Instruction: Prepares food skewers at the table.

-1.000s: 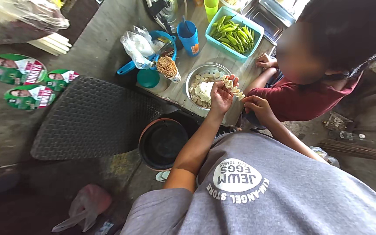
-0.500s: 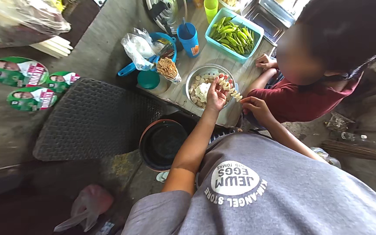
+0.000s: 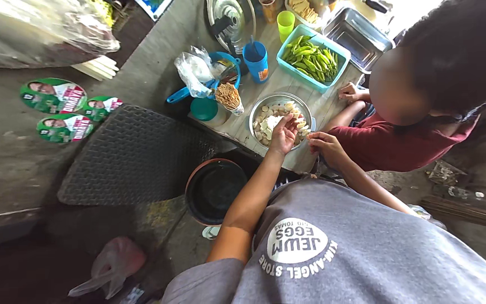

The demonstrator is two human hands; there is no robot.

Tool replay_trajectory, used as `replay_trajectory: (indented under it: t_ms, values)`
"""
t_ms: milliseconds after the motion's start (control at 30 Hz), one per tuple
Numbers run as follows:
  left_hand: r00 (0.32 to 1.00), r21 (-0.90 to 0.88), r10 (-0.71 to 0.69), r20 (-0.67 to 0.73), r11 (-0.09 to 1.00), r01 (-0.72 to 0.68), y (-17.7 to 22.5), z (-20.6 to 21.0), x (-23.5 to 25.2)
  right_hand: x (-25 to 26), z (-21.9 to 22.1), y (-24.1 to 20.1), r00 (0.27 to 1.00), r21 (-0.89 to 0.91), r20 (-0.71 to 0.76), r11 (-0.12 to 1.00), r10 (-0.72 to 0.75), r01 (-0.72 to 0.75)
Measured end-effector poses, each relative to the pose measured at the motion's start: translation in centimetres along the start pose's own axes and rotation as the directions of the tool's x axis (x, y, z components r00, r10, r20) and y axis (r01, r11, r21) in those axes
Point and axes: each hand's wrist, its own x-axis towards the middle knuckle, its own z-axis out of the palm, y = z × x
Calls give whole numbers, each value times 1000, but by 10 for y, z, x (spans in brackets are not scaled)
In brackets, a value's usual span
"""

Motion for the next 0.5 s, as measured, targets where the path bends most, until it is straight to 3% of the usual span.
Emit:
replay_trajectory:
  t_ms: [500]
  values:
    - [997,-13,-66,42,998,66,1,6,11,10,2,-4,1000,-75,-8,997,-30,30]
